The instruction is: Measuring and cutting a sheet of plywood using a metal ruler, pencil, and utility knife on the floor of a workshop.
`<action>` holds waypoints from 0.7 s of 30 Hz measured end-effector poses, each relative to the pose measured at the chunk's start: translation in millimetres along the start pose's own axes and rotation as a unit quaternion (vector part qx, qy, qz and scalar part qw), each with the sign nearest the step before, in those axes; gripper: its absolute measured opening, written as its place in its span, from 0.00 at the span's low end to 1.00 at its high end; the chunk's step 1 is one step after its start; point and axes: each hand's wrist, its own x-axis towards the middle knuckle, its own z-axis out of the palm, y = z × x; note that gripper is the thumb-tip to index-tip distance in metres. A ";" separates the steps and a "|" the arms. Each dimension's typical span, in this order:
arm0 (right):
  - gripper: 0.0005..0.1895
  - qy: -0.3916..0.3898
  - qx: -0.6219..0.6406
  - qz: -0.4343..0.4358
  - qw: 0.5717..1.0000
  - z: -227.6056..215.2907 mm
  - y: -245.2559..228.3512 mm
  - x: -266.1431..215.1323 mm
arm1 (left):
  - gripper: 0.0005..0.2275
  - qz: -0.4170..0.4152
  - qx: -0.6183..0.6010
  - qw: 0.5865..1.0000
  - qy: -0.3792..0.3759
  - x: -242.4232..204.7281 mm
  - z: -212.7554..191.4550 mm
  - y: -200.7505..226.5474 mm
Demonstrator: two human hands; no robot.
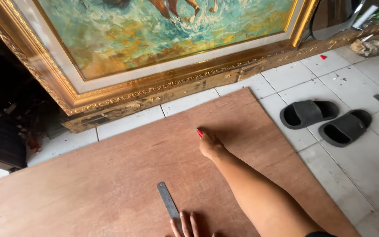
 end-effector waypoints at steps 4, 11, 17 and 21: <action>0.34 0.009 0.054 -0.005 0.998 6.9 30.8 -12.2 | 0.43 0.029 0.088 0.991 -0.097 5.1 -25.0 4.4; 0.18 0.036 -0.064 -0.024 0.997 37.0 72.8 -20.8 | 0.47 0.064 0.205 0.963 -0.162 -3.5 -29.6 -14.2; 0.19 0.034 -0.083 -0.011 0.996 47.4 102.8 -54.0 | 0.47 0.062 0.242 0.949 -0.191 -2.1 -38.0 -11.5; 0.17 0.029 -0.105 -0.008 0.994 55.1 131.8 -67.5 | 0.45 0.074 0.262 0.939 -0.208 -0.1 -40.3 -11.3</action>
